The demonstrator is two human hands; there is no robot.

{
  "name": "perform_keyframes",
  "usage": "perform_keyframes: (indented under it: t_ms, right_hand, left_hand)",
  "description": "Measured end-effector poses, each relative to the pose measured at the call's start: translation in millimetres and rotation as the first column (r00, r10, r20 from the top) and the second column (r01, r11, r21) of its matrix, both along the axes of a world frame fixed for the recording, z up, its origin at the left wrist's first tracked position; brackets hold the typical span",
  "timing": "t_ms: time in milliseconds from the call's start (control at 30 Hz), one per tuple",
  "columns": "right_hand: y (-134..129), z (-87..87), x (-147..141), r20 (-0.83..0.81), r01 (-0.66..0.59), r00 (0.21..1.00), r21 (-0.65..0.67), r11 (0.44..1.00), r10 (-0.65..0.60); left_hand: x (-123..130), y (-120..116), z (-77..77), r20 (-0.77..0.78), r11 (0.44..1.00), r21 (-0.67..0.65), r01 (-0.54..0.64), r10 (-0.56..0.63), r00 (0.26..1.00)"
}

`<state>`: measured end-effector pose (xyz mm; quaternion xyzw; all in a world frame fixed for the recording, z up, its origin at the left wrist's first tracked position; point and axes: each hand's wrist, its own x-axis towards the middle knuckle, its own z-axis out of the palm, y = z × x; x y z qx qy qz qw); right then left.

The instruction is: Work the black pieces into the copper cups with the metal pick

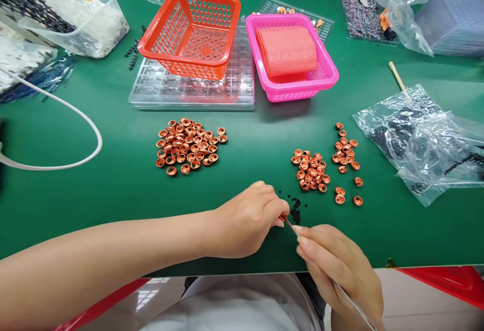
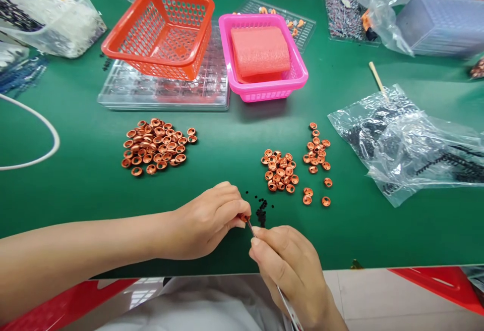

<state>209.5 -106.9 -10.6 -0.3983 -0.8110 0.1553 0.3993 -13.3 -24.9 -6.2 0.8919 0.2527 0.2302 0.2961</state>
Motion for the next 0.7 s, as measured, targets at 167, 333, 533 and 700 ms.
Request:
perform_keyframes:
  t_ms: [167,333,533,700]
  right_hand:
    - [1.7,3.6,-0.4,-0.01,0.018,1.0,0.01,1.0,-0.018]
    - [1.7,4.9,-3.1,-0.06,0.085,0.995,0.007,0.996,-0.085]
    - [3.6,7.7,-5.4,-0.082,0.128,0.989,0.018,0.992,-0.126]
    - [1.2,3.7,-4.0,-0.094,0.145,0.985,-0.001,0.989,-0.145]
  left_hand:
    - [0.4,1.5,2.3,0.037,0.997,-0.075,-0.011,0.014,0.999]
    - [0.6,4.1,4.6,0.079,0.982,-0.186,-0.024,0.04,0.996]
    - [-0.5,5.8,4.3,0.092,0.973,-0.231,-0.01,0.032,0.995]
    - [-0.8,5.5,4.3,0.077,0.97,-0.241,-0.009,0.028,0.997]
